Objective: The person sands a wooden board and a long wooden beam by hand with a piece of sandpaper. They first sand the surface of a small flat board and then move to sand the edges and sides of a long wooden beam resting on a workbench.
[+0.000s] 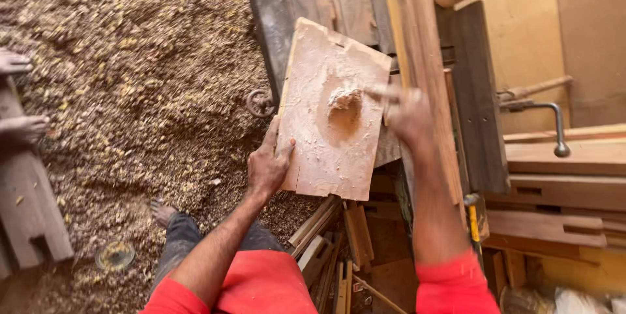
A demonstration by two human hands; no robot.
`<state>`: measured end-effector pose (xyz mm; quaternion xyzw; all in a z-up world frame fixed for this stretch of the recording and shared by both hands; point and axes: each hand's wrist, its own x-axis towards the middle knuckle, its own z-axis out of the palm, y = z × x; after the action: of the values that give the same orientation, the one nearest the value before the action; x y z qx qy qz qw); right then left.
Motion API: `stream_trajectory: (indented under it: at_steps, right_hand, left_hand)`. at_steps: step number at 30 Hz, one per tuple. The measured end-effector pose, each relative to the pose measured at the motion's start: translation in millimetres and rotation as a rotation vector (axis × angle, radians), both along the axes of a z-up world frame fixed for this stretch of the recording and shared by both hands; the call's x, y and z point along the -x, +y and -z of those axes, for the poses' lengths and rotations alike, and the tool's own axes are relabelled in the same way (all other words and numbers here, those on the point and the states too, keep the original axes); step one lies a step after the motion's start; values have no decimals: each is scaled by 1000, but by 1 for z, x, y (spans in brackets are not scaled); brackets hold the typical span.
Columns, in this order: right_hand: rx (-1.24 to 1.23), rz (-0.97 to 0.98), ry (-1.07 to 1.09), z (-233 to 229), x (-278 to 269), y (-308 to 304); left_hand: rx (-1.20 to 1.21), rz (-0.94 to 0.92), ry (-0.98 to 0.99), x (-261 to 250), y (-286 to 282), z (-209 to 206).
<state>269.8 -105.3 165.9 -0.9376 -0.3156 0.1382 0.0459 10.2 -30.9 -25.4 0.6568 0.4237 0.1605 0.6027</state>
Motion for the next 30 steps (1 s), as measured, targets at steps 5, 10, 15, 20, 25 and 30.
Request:
stream_trajectory:
  at_steps: [5,10,15,20,25,30]
  right_hand:
    - [247,-407,-166,39,-45,73]
    - [374,-217,16,76,-14,45]
    - [518,-154,58,72,13,23]
    - [318,-388,73,96,10,-5]
    - [-438,-67,700,67,-30,-21]
    - [-181,-191,95,118,-4,-14]
  left_hand:
    - [-174,-36,11,-12,13,-9]
    - [232,11,97,0,-7,-3]
    - [-105,-116,-112,-4,-3,-4]
    - [-22,-45,44,-8,0,7]
    - [-53,62,123,-8,8,-9]
    - [-9,0,5,-4,2,-1]
